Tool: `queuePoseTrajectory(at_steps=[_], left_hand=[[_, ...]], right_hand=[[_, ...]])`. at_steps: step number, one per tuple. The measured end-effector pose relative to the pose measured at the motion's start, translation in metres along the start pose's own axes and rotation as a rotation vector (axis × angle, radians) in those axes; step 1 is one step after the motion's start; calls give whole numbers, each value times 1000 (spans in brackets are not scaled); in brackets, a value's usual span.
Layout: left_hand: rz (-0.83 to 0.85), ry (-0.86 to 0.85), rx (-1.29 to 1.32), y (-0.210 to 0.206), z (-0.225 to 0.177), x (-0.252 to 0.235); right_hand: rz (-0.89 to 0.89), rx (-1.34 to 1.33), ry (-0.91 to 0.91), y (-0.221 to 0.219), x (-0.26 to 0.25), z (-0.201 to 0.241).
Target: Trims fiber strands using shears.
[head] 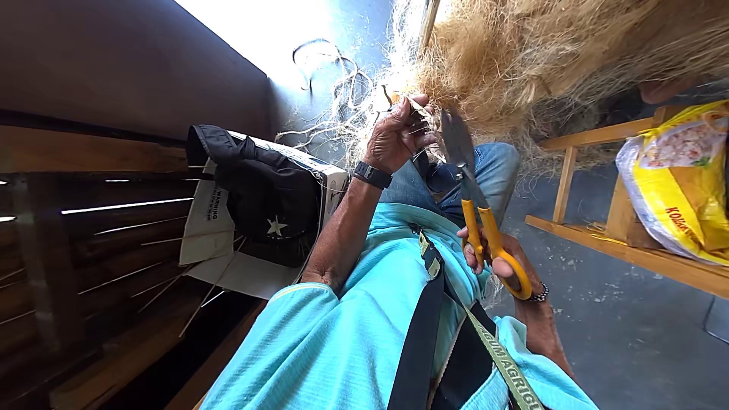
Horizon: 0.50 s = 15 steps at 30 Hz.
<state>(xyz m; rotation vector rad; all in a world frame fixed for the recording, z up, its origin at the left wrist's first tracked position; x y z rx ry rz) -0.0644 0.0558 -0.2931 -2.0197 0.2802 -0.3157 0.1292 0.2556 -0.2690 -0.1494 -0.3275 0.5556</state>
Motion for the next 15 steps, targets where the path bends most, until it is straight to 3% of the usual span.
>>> queuePoseTrajectory(at_steps=[6,11,15], left_hand=[[-111,31,20,1,1,2],[-182,38,-37,5,1,1],[-167,48,-22,8,5,1]], right_hand=[[-265,196,10,29,-2,8],[-340,439,-48,40,5,6],[-332,474,-92,36,5,-3]])
Point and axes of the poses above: each hand's wrist, its own x-axis away from the middle knuckle, its own y-axis out of the back of the hand, z = x × y, the point moved 9 cm from there along -x, towards the middle knuckle, and after that the axes turned 1 degree about -y, right-handed, at the moved point
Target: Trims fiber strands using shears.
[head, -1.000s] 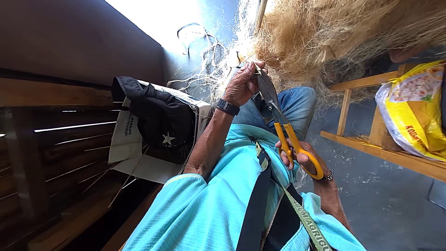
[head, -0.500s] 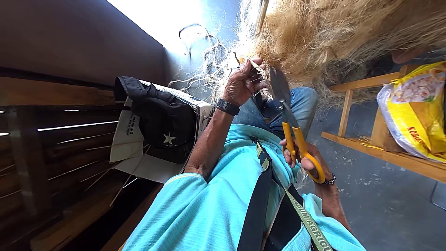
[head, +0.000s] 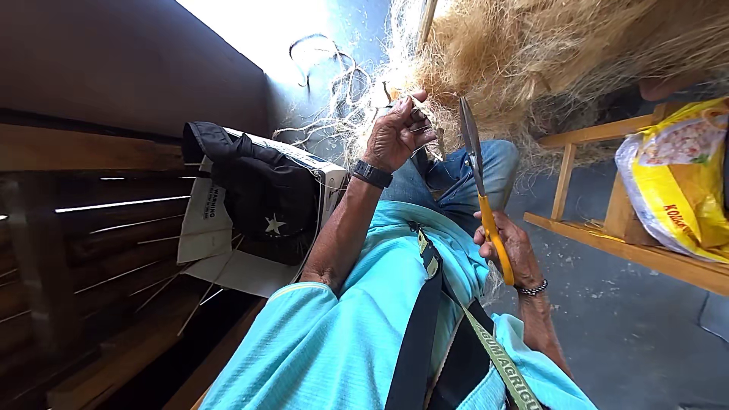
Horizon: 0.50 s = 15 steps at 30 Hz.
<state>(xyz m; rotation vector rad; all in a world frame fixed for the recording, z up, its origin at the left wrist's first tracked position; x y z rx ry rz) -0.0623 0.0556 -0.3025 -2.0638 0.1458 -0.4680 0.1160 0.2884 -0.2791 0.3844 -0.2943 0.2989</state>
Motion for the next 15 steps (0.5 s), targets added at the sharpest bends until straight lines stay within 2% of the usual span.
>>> queuePoseTrajectory(at_steps=[7,15], left_hand=[[-42,-68,-30,5,-10,5],[-114,-116,-90,7,-24,16]], right_hand=[[1,181,-35,-4,-2,-1],[159,-43,-12,-19,-9,-2]])
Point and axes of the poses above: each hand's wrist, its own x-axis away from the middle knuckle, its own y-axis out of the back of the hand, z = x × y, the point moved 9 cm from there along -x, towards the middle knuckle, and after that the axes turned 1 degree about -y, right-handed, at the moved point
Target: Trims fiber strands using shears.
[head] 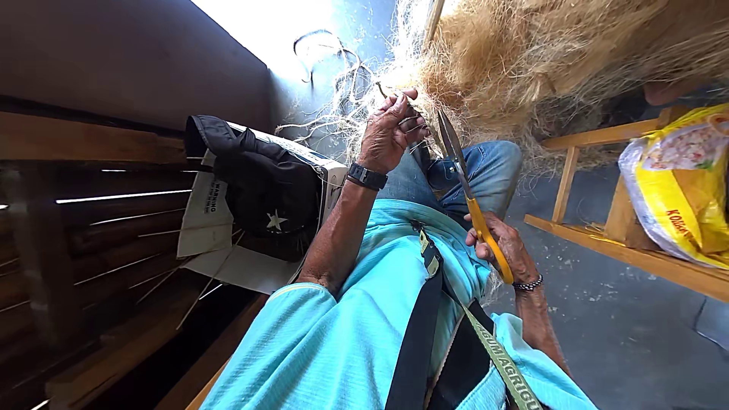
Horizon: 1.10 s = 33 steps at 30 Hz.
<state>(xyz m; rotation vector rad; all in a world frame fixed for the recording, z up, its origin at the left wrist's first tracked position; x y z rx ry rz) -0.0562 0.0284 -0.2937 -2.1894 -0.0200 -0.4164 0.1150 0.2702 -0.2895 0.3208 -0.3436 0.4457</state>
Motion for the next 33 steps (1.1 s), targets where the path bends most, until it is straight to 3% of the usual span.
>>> queuePoseTrajectory(at_steps=[14,33], left_hand=[[-116,67,-370,-8,-11,-1],[-215,86,-498,-7,-14,-4]], right_hand=[[114,-67,30,5,-3,5],[76,-11,-4,15,-5,-1]])
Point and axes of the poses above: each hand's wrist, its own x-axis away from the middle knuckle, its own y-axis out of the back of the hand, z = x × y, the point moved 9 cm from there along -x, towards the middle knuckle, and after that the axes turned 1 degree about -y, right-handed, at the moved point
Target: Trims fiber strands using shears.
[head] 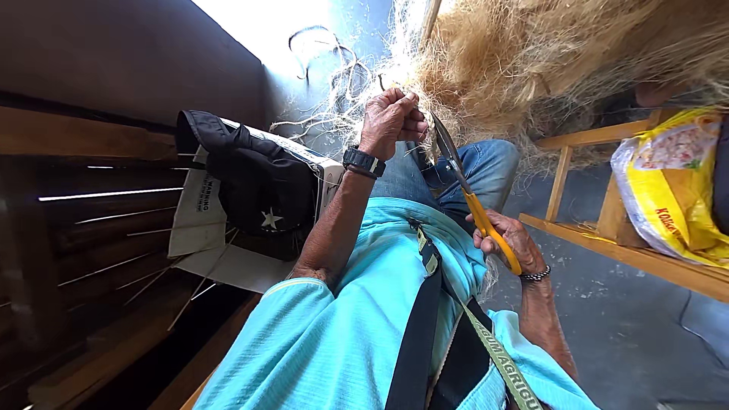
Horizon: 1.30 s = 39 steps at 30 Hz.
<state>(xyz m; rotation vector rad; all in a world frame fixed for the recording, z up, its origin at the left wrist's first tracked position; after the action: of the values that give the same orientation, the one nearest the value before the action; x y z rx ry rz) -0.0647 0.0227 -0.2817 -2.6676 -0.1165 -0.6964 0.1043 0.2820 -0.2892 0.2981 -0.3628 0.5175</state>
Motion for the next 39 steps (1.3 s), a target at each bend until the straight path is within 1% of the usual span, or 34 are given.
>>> queuePoseTrajectory(at_steps=[6,10,16,18,21,26,33,36,39], left_hand=[[-4,-9,-3,2,1,0],[16,-16,59,2,3,0],[121,-43,173,-3,4,1],[148,-47,202,-5,3,2],[180,-48,261,-8,1,2],[280,-57,364,-14,-1,-1],[315,-108,377,-12,1,-3],[348,-141,365,-11,1,-2],[321,-119,361,-10,2,0]], right_hand=[[-60,-31,-32,3,1,-1],[-112,-80,-24,4,2,-2],[-137,-278,20,6,-1,-3],[-117,-329,75,8,0,1],[-55,-335,133,9,4,7],[33,-260,129,2,13,10],[69,-223,62,-7,16,9],[76,-207,64,-8,17,11],[98,-203,69,-10,18,15]])
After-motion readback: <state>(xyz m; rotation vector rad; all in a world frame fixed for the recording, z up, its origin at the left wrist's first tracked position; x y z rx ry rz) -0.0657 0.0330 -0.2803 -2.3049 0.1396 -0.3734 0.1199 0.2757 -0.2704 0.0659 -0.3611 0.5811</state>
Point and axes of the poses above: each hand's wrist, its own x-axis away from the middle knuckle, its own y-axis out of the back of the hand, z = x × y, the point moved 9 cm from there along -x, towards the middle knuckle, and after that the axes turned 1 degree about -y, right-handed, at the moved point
